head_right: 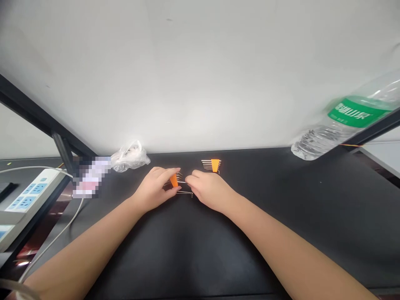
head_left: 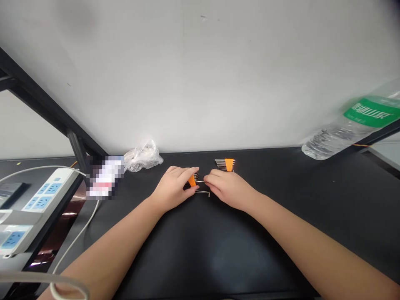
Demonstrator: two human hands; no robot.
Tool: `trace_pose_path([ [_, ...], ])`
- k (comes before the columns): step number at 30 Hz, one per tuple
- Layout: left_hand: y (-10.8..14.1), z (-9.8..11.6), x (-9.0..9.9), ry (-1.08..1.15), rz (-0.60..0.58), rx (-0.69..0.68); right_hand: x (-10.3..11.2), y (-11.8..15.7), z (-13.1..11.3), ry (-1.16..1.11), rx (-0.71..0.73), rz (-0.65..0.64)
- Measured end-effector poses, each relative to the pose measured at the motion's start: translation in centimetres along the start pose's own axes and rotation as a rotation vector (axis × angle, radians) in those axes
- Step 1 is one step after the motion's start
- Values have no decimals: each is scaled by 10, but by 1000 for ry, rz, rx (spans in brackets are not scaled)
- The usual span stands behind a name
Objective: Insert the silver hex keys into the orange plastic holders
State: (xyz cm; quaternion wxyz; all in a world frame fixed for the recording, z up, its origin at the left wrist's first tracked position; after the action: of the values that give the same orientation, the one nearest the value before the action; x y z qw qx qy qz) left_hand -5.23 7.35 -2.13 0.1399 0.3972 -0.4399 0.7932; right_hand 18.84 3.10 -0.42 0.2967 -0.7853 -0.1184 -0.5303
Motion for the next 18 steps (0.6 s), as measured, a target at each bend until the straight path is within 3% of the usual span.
trace_pose_path([
  [6,1,0,0,13,-10,-38,2,3,0,65,28,9],
  [18,1,1,-1,49,-21,-50,-1,-2,-10,-14,-31,3],
])
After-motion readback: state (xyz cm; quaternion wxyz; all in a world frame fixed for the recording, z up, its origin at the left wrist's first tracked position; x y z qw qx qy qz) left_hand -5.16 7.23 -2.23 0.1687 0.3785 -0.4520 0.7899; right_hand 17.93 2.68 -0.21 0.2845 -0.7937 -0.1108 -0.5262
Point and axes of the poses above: each hand's wrist, its own y-axis away from the middle knuckle, its own x-axis out of the back of the hand, z = x × y, the point moved 1 cm from there along -y, towards the middle knuckle, and after that the axes turned 8 degrees about z, right-handed, at the moved point
